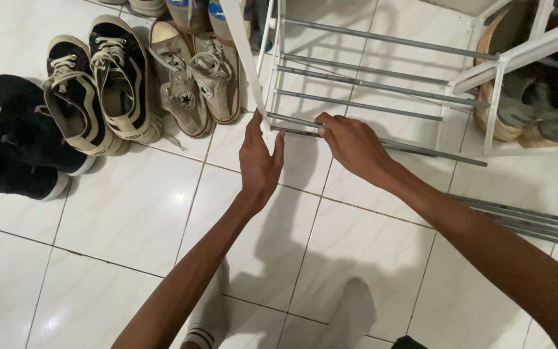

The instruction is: The person inserts metal rods into the slots of a white plastic shoe rack frame. They repeatedly pick up rods from the floor and place them horizontally into the rack, working from one side to the other.

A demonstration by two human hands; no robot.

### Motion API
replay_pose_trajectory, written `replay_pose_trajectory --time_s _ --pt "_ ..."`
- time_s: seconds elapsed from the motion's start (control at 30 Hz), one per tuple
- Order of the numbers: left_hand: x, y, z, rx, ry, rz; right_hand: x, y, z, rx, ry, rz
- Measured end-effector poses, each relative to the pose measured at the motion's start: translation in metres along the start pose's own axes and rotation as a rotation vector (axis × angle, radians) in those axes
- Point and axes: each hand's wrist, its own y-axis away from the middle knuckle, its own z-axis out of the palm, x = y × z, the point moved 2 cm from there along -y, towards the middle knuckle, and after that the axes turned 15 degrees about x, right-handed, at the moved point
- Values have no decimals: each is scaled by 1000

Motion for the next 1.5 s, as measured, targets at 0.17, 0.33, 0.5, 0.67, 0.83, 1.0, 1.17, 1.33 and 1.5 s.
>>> replay_pose_trajectory --time_s 0.17,0.33,0.5,0.67,0.83,1.0,1.17,1.33,1.5 --pt "-3 -3 3 23 23 22 3 3 9 30 7 31" --pt "-6 -4 3 25 15 -11 6 4 8 154 11 -82" --pt "-9 -11 1 20 17 9 9 3 12 190 11 -63" --pt "-10 -11 1 51 38 49 15 -2 15 150 32 -24" --pt "-9 -12 2 45 18 22 19 -14 17 -66 86 186" --pt "-10 -12 4 68 29 52 19 -24 12 -181 110 257" --pt "-4 -9 5 42 -5 65 2 -19 23 81 -10 0" --pt "-1 -6 7 30 41 -13 -12 -16 45 360 -5 -137" --pt "-8 -10 4 26 12 32 -14 -19 48 302 1 -90"
